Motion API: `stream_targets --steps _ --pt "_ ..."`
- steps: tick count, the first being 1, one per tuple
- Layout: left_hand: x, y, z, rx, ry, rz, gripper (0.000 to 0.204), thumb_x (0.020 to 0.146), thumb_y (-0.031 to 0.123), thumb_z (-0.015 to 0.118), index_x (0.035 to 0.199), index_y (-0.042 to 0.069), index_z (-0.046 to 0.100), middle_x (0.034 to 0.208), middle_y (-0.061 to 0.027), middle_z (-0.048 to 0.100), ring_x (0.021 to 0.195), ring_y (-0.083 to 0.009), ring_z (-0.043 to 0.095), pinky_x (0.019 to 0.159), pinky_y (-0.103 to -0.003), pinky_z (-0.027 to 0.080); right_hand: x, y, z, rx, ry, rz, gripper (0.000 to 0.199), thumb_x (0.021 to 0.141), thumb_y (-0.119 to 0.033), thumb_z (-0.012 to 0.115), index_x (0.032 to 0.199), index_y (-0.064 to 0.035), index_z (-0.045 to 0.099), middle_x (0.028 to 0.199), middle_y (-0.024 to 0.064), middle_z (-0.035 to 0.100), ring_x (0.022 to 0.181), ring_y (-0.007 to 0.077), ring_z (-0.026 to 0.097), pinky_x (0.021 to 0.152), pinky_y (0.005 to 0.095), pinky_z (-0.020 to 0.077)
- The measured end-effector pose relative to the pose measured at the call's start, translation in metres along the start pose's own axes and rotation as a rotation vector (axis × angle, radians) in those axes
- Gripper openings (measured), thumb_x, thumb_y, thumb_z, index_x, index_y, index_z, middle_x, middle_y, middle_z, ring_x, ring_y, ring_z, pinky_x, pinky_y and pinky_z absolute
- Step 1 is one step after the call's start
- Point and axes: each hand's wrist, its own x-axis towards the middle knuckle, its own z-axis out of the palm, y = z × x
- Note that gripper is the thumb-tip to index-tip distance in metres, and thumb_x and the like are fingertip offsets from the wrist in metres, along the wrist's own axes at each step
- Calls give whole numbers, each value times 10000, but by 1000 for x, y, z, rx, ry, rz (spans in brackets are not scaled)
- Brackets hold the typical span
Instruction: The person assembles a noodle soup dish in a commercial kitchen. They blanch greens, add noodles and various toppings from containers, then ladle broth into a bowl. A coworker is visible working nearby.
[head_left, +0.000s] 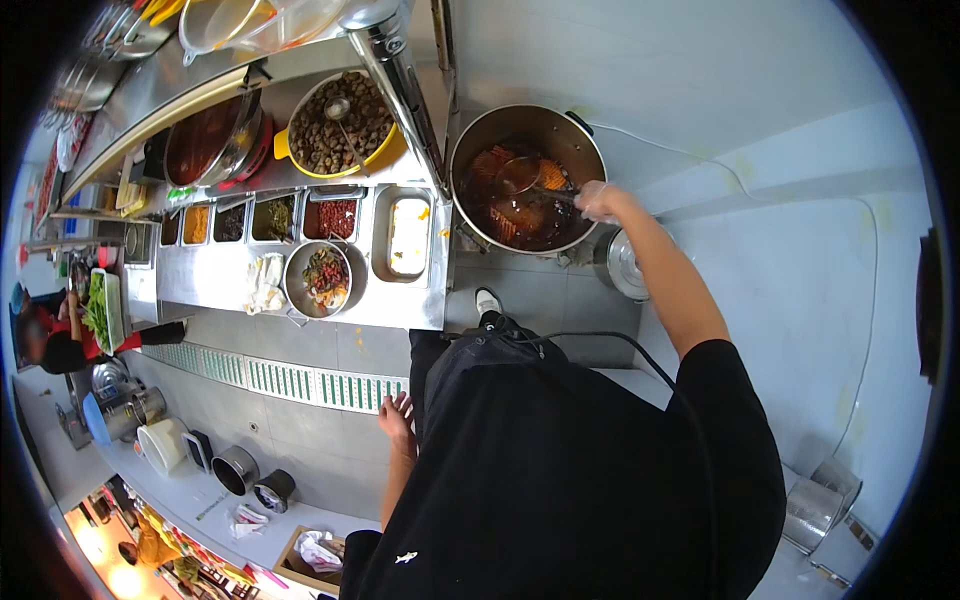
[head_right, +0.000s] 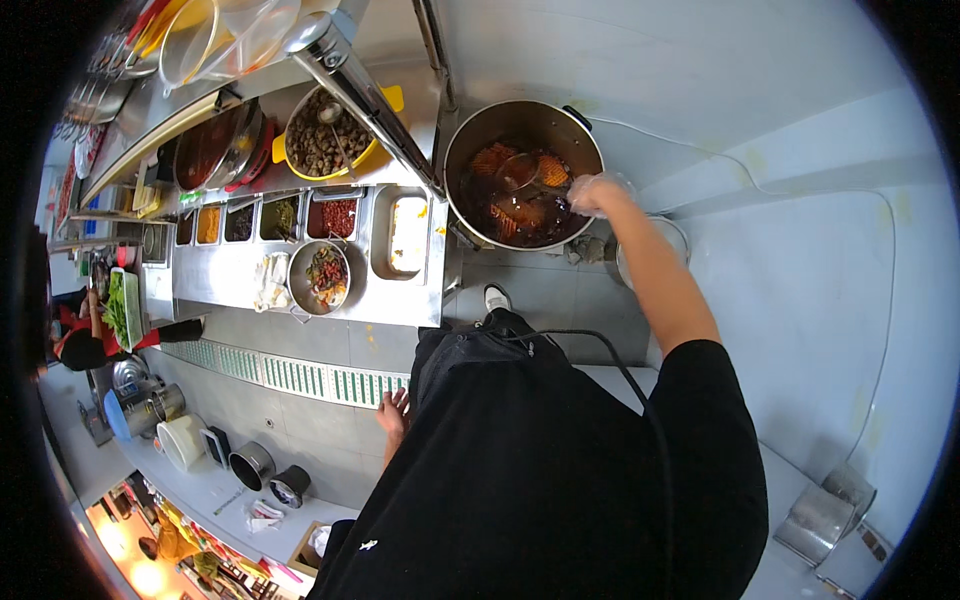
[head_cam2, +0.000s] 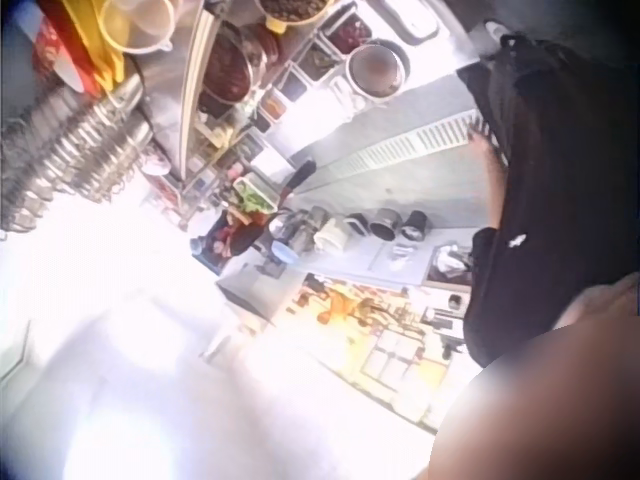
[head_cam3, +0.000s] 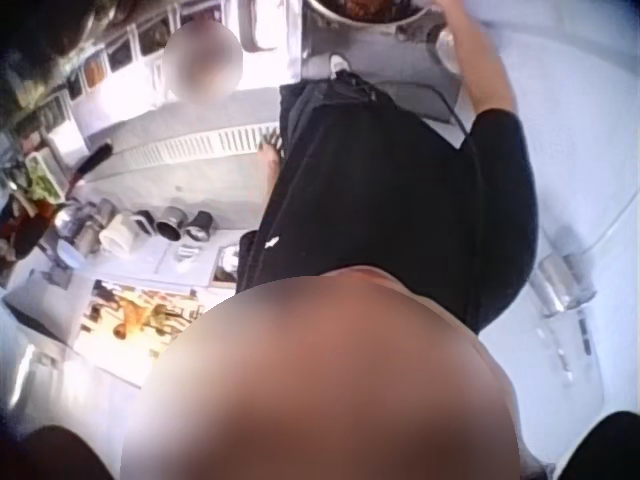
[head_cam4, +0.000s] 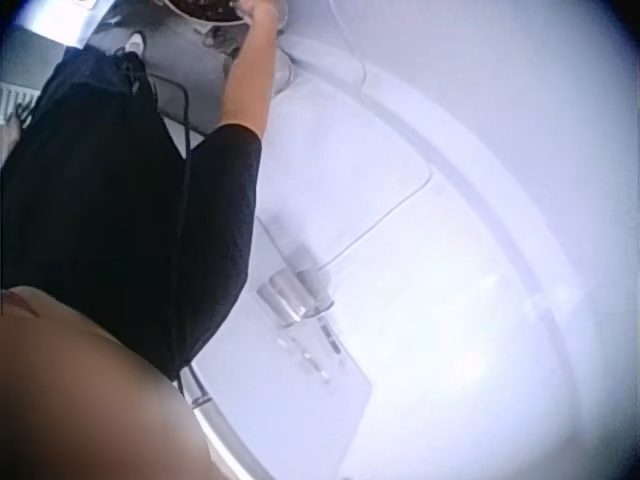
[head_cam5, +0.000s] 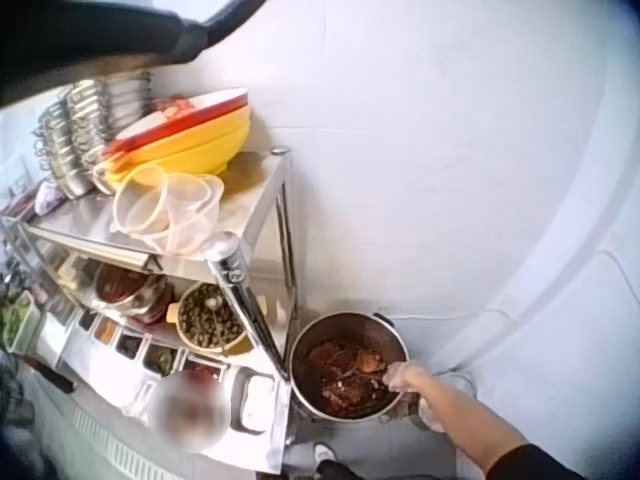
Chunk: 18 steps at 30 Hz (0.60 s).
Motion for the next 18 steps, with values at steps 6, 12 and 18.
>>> stream_targets --steps 6,12,18 --pt "-7 -30 -10 -59 78 -35 487 1078 403 488 1388 30 449 1224 -121 713 1072 -280 698 782 -435 580 -61 -26 -70 164 -303 -21 315 881 -226 553 926 15 752 903 205 748 853 376 723 750 471 575" --pt "4 -13 -7 -68 73 2 491 1065 390 501 1389 27 443 1205 -133 708 1080 -306 702 782 -466 612 -40 -65 -61 -110 -211 0 325 899 -230 542 1094 -123 779 1155 97 760 995 311 725 798 425 571" --pt "1 8 4 -38 45 55 538 1066 426 520 1407 13 466 1212 -143 708 1046 -296 707 797 -444 611 -54 -76 -89 -46 -31 282 348 843 -221 745 1178 -130 775 1272 84 734 1141 289 717 900 419 596"
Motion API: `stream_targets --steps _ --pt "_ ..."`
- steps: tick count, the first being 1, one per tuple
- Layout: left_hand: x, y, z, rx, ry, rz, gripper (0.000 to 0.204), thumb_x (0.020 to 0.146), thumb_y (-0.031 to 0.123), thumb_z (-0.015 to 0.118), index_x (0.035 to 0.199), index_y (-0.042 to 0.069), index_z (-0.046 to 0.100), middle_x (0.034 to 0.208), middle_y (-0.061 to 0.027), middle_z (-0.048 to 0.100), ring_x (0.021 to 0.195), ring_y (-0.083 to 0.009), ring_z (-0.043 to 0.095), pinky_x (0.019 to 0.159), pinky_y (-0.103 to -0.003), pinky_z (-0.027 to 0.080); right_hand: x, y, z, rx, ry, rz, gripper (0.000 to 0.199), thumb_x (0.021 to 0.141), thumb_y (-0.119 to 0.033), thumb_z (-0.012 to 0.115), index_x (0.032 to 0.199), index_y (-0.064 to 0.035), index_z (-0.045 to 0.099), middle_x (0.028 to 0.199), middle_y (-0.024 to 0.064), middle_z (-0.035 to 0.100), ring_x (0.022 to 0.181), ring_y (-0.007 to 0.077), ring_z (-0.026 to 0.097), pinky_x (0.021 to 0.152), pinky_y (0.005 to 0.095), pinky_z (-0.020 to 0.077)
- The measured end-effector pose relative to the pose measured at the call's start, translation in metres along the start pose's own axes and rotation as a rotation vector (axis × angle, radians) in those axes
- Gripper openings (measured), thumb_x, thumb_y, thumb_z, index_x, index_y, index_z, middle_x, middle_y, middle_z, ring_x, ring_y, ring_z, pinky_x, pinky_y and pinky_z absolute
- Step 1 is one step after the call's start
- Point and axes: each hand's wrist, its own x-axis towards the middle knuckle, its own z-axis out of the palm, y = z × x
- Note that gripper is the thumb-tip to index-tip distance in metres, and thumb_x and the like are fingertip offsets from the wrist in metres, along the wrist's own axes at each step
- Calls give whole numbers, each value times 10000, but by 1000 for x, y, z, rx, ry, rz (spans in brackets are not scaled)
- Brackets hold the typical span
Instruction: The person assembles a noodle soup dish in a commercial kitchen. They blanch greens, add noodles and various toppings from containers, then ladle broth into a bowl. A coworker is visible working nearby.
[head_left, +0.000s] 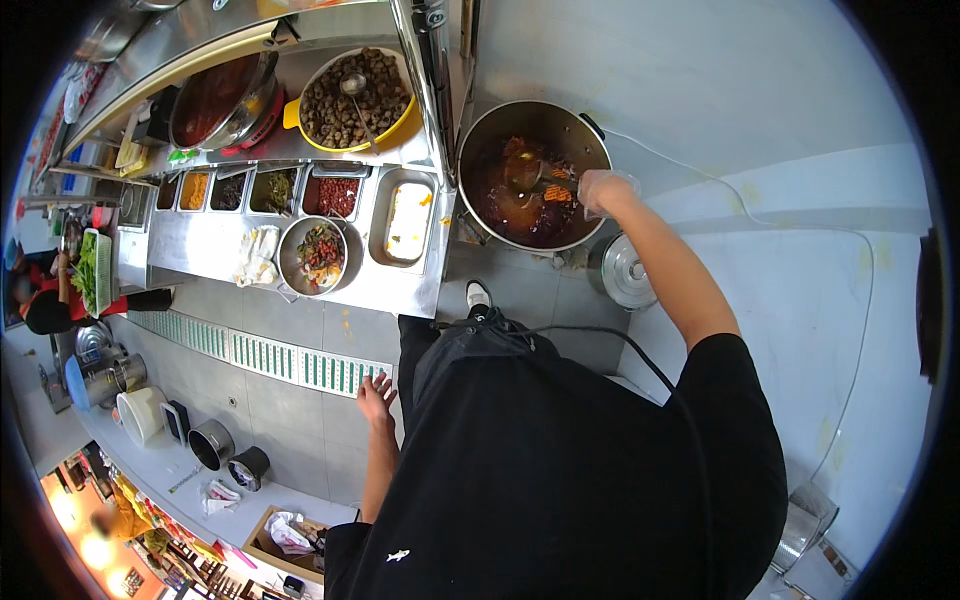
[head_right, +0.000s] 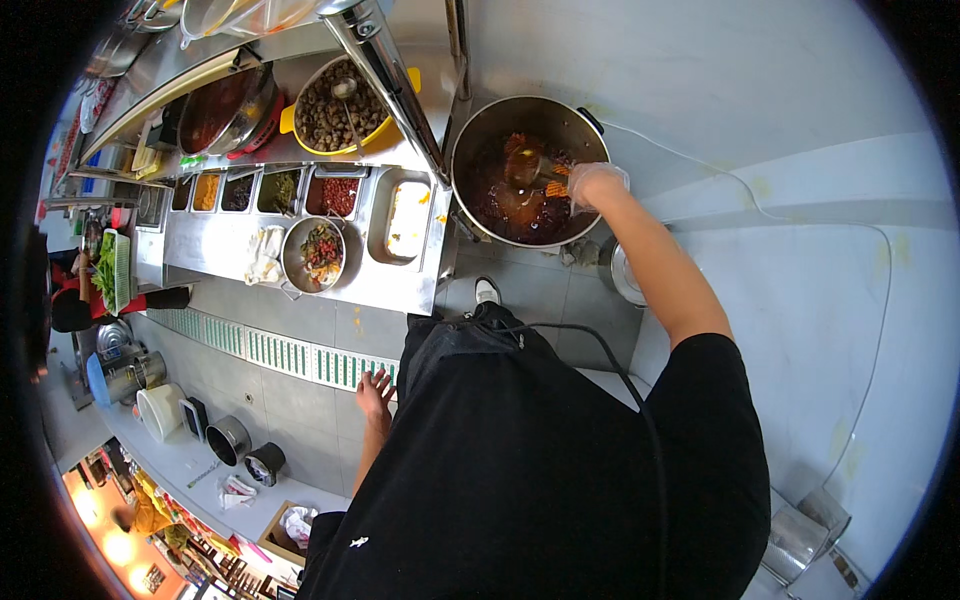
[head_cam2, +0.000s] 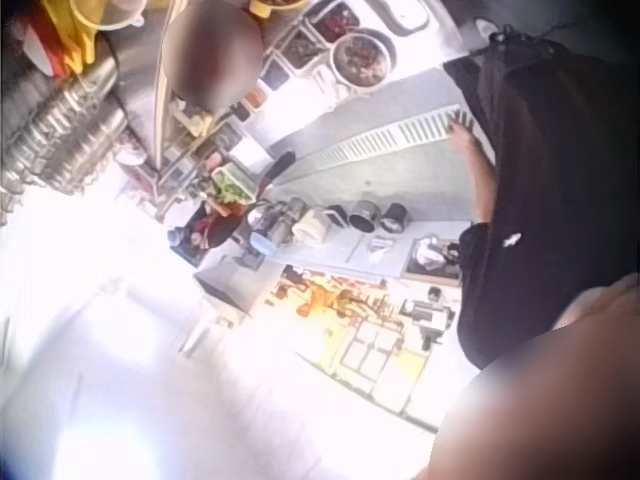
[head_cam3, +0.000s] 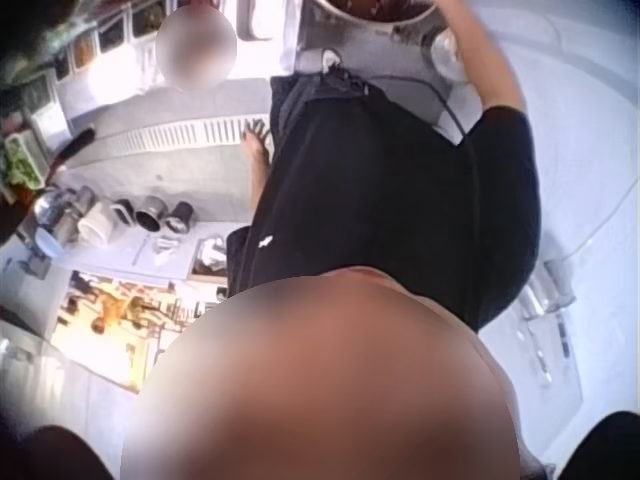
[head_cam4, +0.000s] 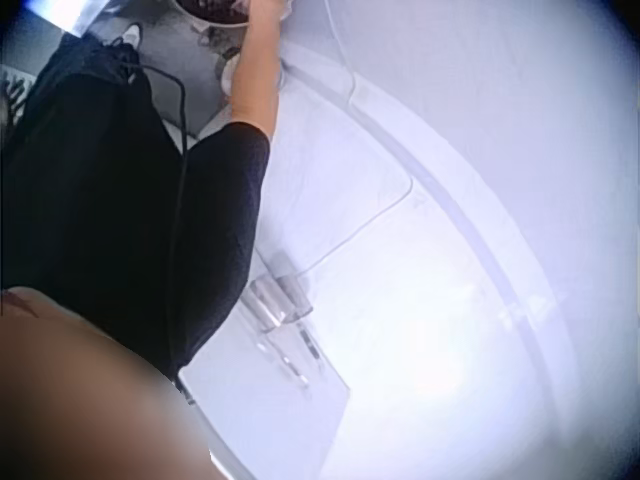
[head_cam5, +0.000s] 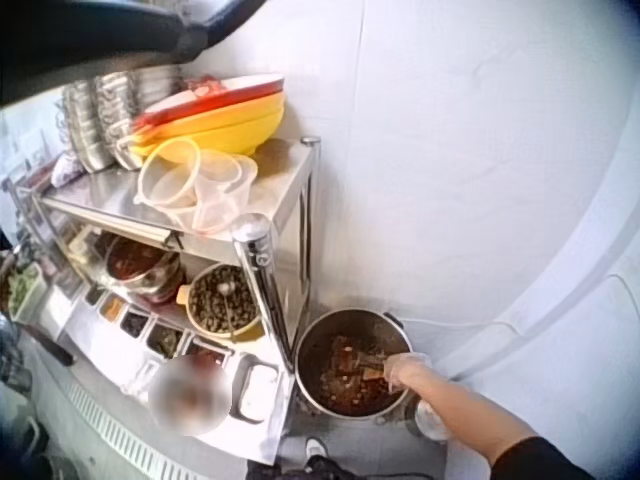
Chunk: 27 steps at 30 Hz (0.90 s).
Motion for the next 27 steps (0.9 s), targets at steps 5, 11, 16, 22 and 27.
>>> stream_targets --steps 5,11,16,22,27 --pt "2 0 4 51 -18 -32 538 1072 439 498 1409 22 466 1228 -144 706 1070 -293 705 808 -447 606 -5 -3 7 -98 44 12 309 863 -196 749 1160 -118 785 1226 99 751 1130 290 725 869 433 604" --pt "-2 4 -7 60 1 -21 561 1071 440 491 1424 5 467 1226 -147 710 1058 -295 712 783 -434 606 26 -49 16 -104 63 84 288 920 -210 681 1176 -131 784 1290 81 731 1163 271 716 881 473 599" --pt "-8 8 -21 86 17 -8 580 1083 445 473 1439 -11 446 1248 -168 699 1086 -307 703 826 -450 603 66 -42 60 38 137 27 303 940 -193 636 1188 -83 770 1299 139 713 1174 313 704 922 452 586" --pt "-4 -4 -29 92 15 -61 548 1073 428 479 1414 1 456 1254 -176 698 1070 -306 705 802 -452 601 23 6 15 -37 -17 27 334 966 -207 589 1230 -71 743 1294 158 711 1217 323 682 968 455 557" --pt "19 -8 -13 80 -13 -94 591 1068 440 473 1448 -11 438 1264 -177 696 1105 -322 698 822 -463 601 -14 63 17 5 55 103 343 983 -290 595 1149 -32 750 1196 212 731 1096 386 713 917 482 558"
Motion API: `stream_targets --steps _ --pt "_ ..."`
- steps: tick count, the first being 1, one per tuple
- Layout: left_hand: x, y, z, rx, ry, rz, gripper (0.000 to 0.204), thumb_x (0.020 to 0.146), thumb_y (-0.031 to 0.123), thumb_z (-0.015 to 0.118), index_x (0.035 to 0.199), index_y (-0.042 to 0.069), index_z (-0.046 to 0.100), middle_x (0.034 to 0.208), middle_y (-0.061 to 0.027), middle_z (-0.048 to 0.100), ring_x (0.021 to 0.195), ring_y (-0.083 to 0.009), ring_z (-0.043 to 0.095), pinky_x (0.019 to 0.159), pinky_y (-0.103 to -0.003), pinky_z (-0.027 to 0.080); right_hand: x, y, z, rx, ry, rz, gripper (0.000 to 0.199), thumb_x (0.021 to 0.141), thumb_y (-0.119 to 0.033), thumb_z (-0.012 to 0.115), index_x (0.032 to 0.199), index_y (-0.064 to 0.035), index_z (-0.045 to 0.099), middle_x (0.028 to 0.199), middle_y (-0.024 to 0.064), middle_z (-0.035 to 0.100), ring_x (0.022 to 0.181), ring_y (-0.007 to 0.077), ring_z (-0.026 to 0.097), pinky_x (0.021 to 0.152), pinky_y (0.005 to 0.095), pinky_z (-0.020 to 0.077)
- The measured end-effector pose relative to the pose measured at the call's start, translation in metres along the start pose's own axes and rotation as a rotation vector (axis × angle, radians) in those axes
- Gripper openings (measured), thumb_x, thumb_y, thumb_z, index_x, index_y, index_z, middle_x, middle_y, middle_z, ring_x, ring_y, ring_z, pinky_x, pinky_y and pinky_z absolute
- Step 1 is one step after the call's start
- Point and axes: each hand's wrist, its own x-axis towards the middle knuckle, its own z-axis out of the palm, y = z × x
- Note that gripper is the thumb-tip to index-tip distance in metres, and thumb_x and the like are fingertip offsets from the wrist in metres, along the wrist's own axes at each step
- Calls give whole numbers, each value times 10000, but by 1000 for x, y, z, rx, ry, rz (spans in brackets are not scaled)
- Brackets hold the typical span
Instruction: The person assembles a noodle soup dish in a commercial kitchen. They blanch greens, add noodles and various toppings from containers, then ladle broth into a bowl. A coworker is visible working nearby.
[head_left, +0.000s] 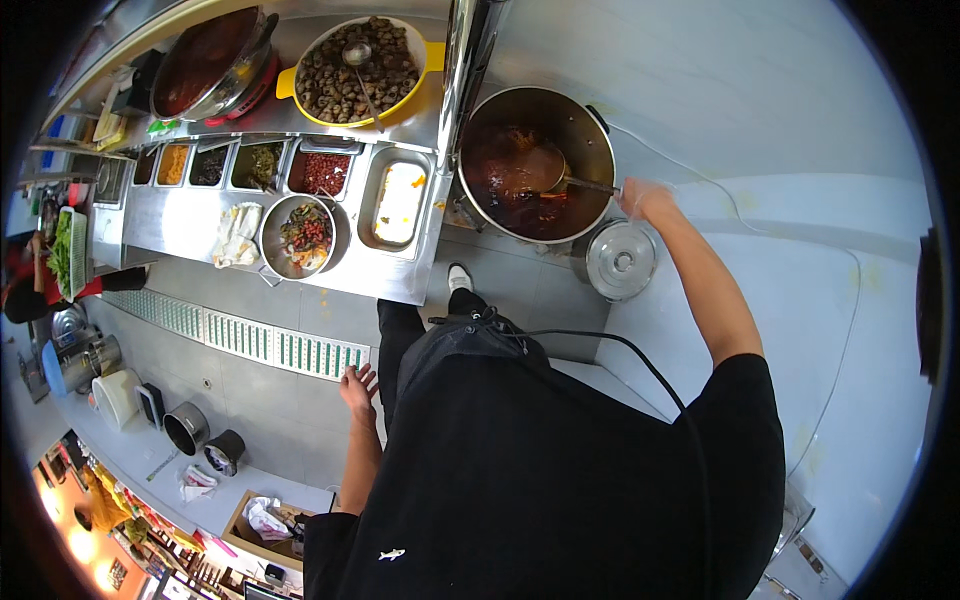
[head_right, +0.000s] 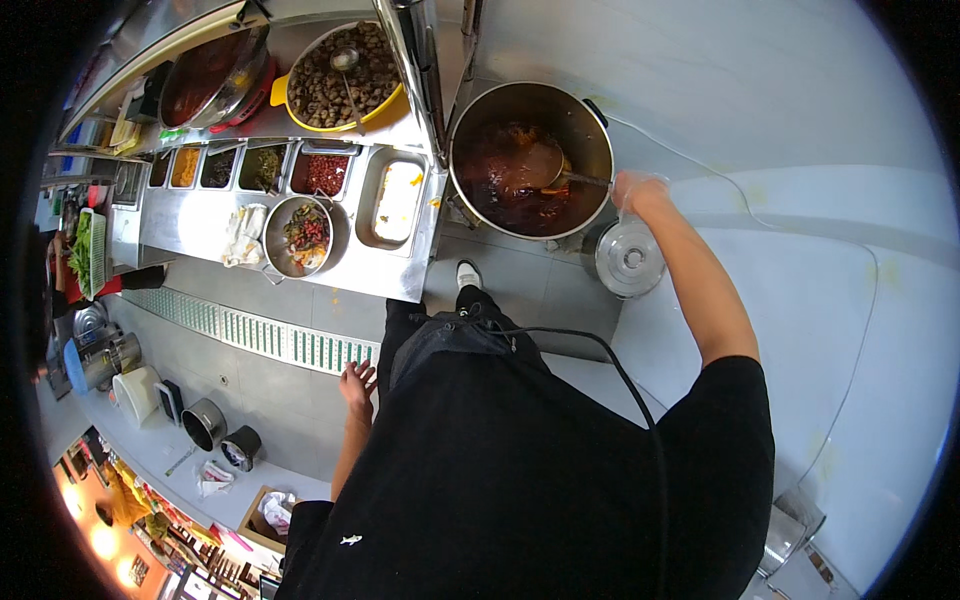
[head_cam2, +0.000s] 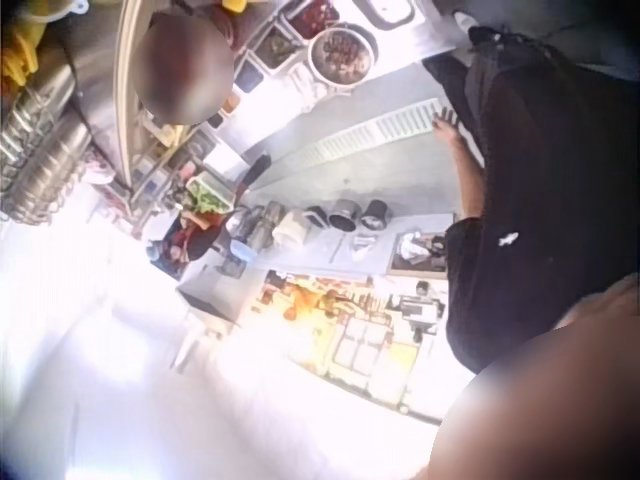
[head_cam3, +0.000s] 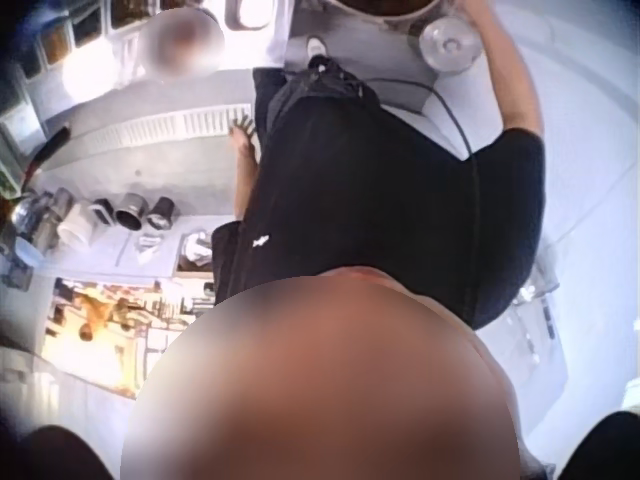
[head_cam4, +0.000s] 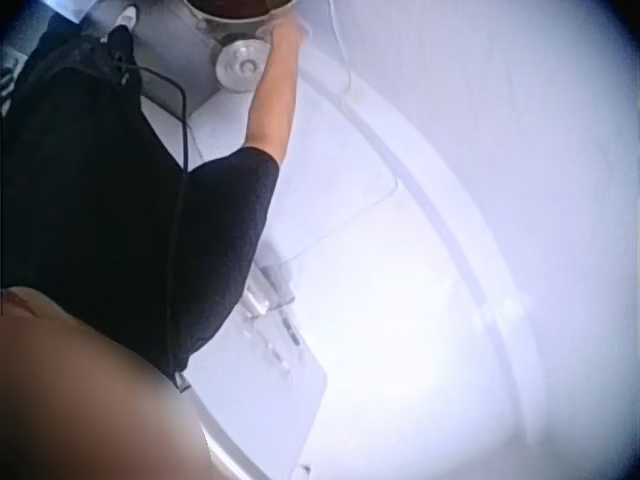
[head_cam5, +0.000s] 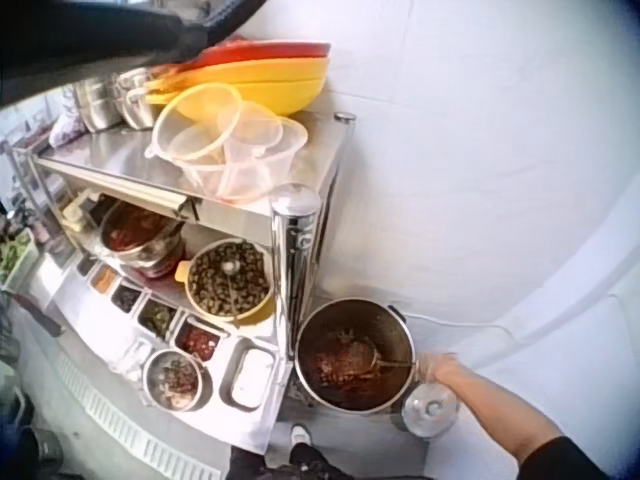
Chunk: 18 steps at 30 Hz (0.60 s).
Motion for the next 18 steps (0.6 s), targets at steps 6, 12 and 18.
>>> stream_targets --steps 6,12,18 --pt "14 17 26 -8 -62 38 593 1074 463 455 1432 -9 462 1258 -152 698 1098 -305 700 833 -457 601 -26 38 25 94 -30 -49 473 1021 -409 570 1051 33 732 1053 306 716 1015 463 690 875 518 543" --pt "16 26 34 -39 -66 46 503 1077 430 478 1384 32 493 1242 -130 704 1066 -276 705 819 -434 600 -71 40 46 330 55 -39 504 1022 -423 580 1052 61 715 1036 336 695 1027 490 671 882 510 528" --pt "37 30 13 -29 -108 72 373 1086 345 515 1294 35 510 1166 -147 726 896 -238 720 711 -341 568 -125 15 99 681 209 -27 454 1024 -398 623 940 44 674 763 200 648 725 337 597 742 450 483"
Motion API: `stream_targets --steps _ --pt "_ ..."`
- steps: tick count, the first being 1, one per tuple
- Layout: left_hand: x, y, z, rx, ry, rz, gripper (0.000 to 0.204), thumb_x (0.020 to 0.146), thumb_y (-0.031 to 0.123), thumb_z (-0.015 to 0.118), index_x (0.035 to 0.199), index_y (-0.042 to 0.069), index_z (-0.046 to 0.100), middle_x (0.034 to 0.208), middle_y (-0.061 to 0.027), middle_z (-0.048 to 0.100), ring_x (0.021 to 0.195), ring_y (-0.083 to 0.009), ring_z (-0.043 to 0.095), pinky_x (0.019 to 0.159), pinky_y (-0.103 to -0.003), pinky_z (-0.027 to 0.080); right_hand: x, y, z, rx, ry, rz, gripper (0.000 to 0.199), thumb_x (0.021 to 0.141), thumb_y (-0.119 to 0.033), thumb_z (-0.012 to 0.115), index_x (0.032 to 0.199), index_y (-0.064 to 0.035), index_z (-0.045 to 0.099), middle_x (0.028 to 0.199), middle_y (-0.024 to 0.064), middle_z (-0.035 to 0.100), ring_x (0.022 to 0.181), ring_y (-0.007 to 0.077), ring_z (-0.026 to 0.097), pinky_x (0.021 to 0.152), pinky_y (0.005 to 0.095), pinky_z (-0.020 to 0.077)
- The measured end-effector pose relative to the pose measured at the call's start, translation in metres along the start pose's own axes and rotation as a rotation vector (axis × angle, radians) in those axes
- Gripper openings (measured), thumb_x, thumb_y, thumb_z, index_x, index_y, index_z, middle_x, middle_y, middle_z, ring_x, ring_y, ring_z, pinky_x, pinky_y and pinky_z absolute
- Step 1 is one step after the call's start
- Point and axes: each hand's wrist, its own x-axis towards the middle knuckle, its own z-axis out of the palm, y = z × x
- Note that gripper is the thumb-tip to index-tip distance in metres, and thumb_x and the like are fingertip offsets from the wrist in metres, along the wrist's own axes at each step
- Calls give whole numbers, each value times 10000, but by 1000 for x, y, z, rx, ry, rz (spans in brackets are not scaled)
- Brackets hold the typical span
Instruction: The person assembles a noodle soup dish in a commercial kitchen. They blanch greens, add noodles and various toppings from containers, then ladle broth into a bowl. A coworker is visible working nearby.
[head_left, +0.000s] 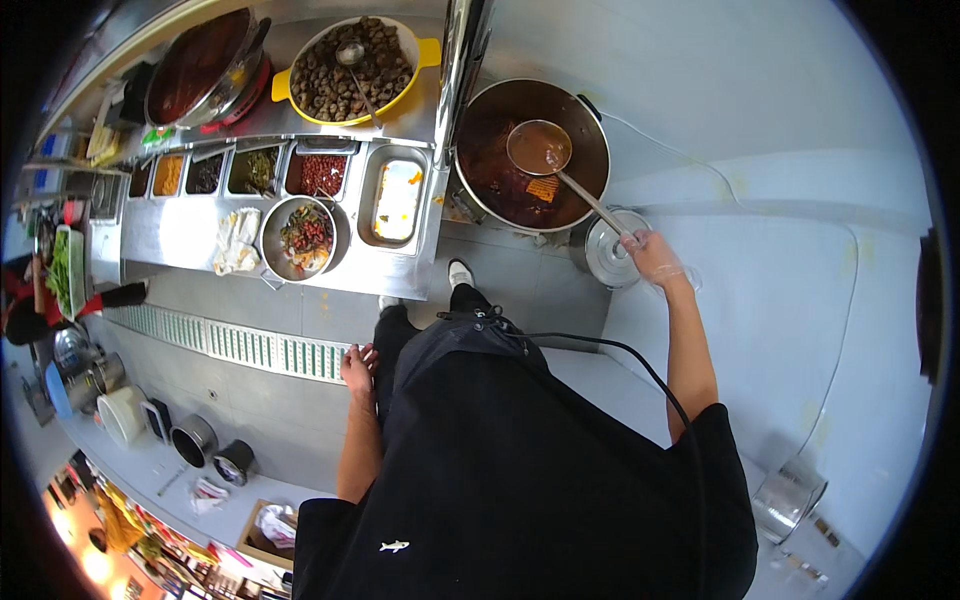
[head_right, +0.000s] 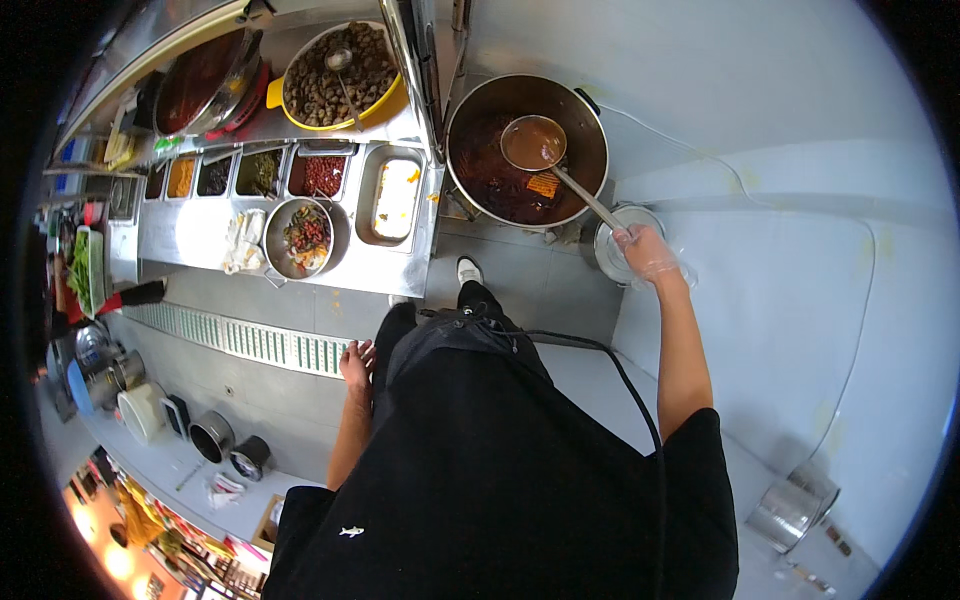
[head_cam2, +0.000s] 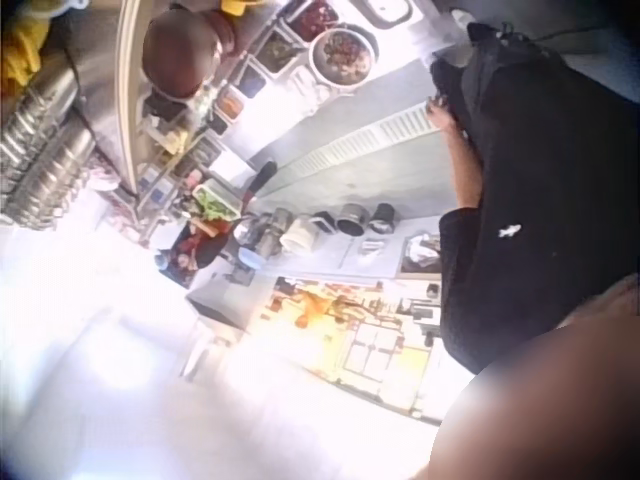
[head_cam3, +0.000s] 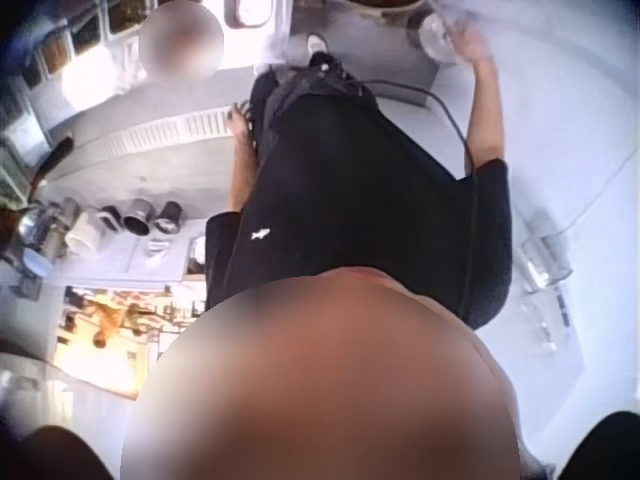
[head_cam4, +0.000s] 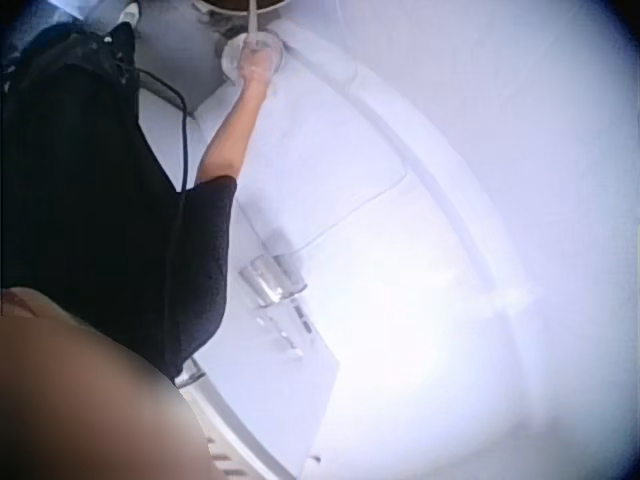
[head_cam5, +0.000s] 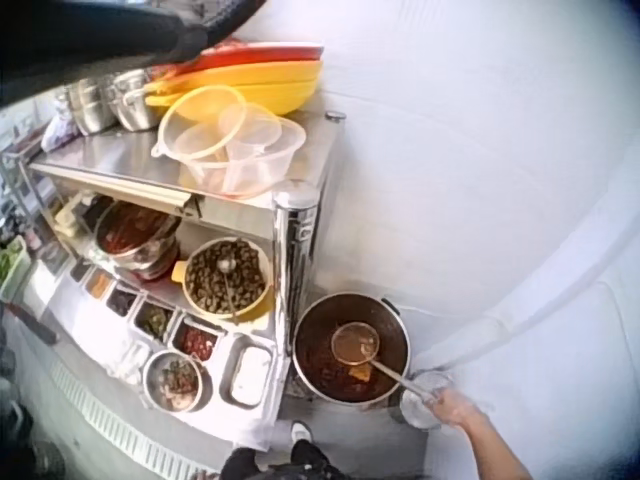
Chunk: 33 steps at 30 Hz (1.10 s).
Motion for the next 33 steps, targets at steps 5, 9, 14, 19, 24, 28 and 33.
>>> stream_targets --steps 5,9,14,19,24,28,33 --pt "20 41 -28 213 -113 -14 471 1062 381 537 1367 26 484 1250 -154 708 1094 -325 699 843 -464 585 -73 -33 26 222 71 126 451 1032 -396 611 926 40 658 724 163 590 709 288 553 720 434 470" --pt "53 67 -60 282 -206 8 368 1076 367 540 1269 58 489 1211 -159 724 1030 -306 720 768 -430 590 -139 -83 36 381 115 217 466 1030 -422 615 982 36 691 716 111 588 696 228 551 696 413 469" --pt "94 89 -112 330 -262 49 334 1069 344 560 1250 69 500 1198 -153 723 1004 -288 720 730 -403 589 -200 -121 66 435 128 357 470 1022 -450 631 1041 9 729 728 54 594 664 147 528 640 352 453" --pt "103 102 -163 345 -264 55 333 1061 328 578 1248 60 514 1201 -147 723 1003 -270 718 725 -381 581 -230 -156 95 552 124 453 495 1007 -488 643 1046 -4 738 723 39 598 647 136 520 625 332 443" --pt "106 91 -204 352 -228 42 336 1064 319 560 1280 66 513 1220 -144 716 1030 -274 710 765 -409 588 -239 -151 131 570 164 450 442 1010 -458 647 1023 -28 747 668 6 542 568 110 440 527 302 364" --pt "104 77 -226 358 -199 20 319 1054 311 571 1251 65 525 1150 -132 736 925 -238 725 675 -376 576 -246 -149 145 515 166 415 457 1010 -465 645 1009 -19 745 680 16 553 620 129 491 582 323 406" --pt "103 69 -240 397 -190 7 310 1054 314 563 1242 69 530 1142 -126 739 917 -237 723 656 -363 557 -259 -156 159 499 154 374 458 1018 -461 635 1000 -15 737 661 16 553 613 138 521 581 338 423"
